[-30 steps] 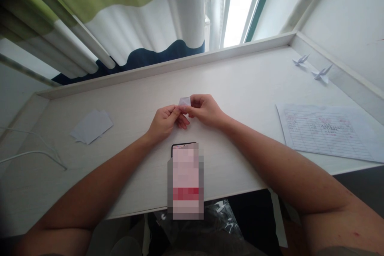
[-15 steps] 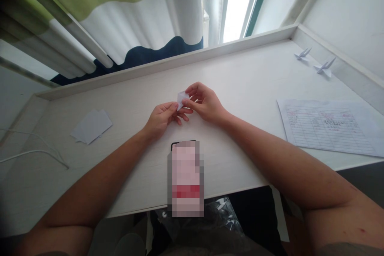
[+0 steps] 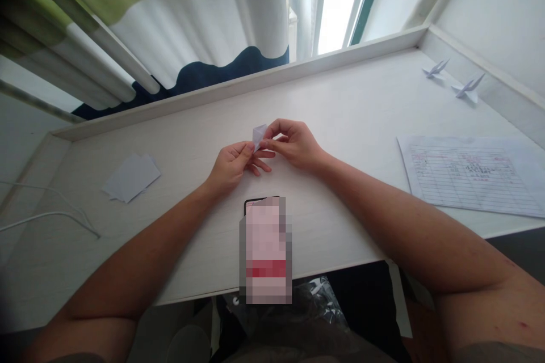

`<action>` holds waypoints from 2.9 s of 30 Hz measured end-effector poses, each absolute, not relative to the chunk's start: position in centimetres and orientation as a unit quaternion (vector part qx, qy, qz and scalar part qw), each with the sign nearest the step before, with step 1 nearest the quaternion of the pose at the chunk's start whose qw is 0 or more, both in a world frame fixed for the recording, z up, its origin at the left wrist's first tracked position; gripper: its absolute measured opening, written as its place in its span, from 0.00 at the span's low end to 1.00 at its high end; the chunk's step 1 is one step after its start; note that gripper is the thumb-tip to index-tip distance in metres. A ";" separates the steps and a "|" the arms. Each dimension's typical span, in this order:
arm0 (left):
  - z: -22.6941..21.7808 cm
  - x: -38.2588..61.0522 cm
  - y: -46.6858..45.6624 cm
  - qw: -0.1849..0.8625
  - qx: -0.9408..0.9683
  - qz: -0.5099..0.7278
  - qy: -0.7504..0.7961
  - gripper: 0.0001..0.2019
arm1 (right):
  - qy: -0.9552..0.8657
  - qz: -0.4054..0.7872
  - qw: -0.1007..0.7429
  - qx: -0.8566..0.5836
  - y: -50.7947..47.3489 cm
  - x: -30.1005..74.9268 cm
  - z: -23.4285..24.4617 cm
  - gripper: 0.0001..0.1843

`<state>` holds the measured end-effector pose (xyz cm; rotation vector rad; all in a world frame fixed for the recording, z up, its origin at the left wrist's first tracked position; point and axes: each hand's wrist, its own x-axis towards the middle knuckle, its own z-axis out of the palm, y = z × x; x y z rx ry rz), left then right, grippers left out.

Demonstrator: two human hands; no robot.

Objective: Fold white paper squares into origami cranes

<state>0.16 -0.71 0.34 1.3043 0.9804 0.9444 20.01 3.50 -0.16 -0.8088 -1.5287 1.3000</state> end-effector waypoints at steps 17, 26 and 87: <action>0.4 0.7 -1.2 0.538 0.601 0.405 0.430 0.24 | -0.613 0.496 0.499 -0.360 3.5 19.3 -0.4 0.16; 0.1 0.7 -0.9 0.561 0.580 0.392 0.442 0.22 | -0.586 0.531 0.502 -0.351 3.4 19.1 -0.3 0.15; 0.1 0.3 -0.7 0.493 0.506 0.589 0.393 0.19 | -0.749 0.284 0.524 -0.289 2.2 20.1 0.5 0.04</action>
